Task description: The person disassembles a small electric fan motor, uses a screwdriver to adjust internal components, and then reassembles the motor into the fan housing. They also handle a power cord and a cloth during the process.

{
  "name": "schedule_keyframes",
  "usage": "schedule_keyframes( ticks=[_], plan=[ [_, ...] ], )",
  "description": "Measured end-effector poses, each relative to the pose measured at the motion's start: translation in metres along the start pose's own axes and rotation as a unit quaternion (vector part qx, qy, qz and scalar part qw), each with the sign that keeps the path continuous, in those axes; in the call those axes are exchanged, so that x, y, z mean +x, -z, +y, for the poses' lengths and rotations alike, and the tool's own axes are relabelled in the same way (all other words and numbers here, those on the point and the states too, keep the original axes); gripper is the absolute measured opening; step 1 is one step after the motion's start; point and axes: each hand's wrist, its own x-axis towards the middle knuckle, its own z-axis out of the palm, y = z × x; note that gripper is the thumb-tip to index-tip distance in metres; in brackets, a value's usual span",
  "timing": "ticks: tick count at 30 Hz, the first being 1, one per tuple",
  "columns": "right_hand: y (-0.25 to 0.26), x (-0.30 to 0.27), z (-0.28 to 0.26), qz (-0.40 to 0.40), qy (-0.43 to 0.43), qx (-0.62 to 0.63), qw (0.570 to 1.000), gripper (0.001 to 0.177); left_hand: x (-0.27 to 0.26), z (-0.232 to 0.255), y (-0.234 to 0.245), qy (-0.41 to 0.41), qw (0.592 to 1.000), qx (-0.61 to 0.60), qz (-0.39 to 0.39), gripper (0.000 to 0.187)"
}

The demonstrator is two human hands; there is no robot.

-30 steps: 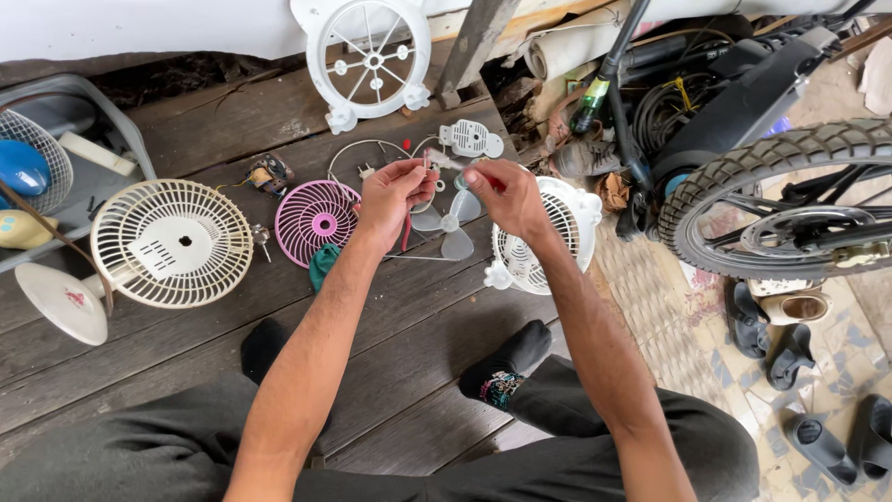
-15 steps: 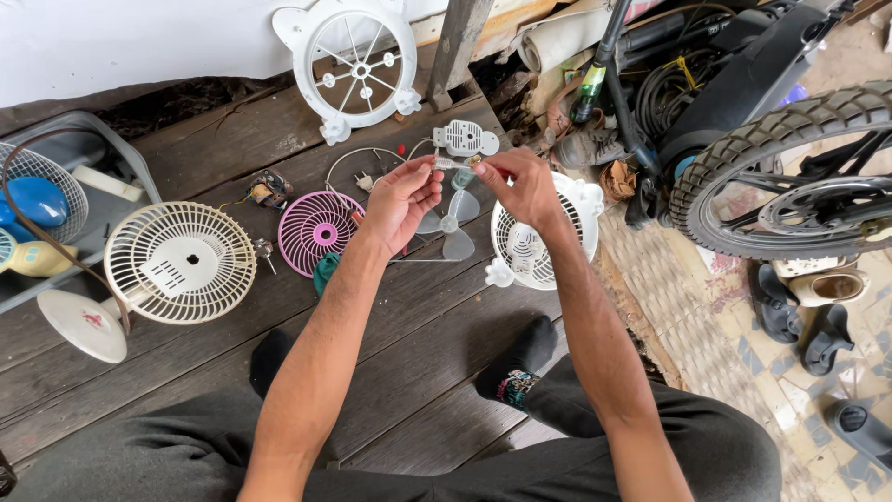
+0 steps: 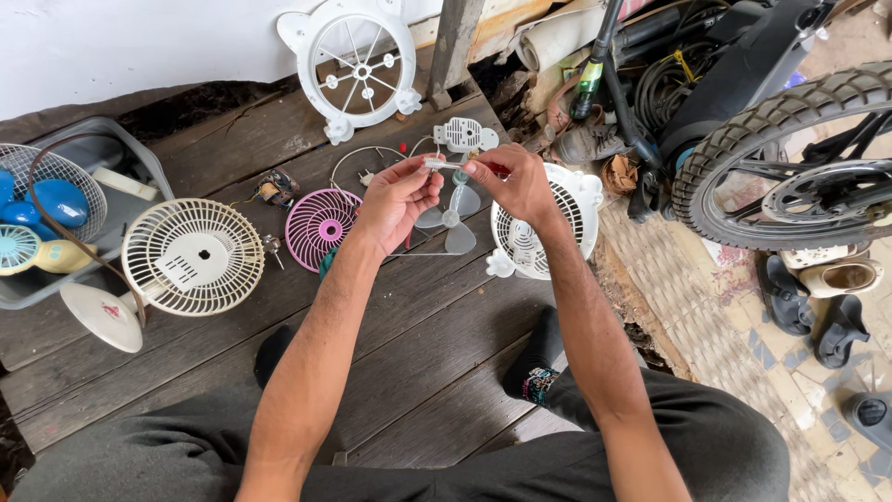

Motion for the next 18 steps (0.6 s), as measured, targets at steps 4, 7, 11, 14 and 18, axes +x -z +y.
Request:
schedule_keyframes(
  ticks=[4,7,11,14,18],
  plan=[
    [0.007,0.0,0.0,0.009,-0.001,-0.023,1.0,0.036,-0.006,-0.007,0.002,0.01,0.999,-0.044,0.018,0.024],
    [0.015,0.003,-0.007,0.031,-0.01,-0.052,0.998,0.037,-0.012,-0.002,0.005,-0.012,0.998,-0.055,0.014,0.024],
    [0.023,0.008,-0.027,0.026,-0.005,-0.037,0.999,0.039,-0.018,0.01,-0.004,-0.023,0.998,0.021,0.053,0.023],
    [0.021,0.012,-0.04,-0.015,0.02,-0.011,1.0,0.04,-0.023,0.021,-0.017,-0.013,0.996,0.052,0.066,0.021],
    [0.015,0.012,-0.039,-0.044,0.045,-0.004,0.998,0.04,-0.031,0.033,-0.025,-0.011,0.998,0.026,0.058,0.018]
  ],
)
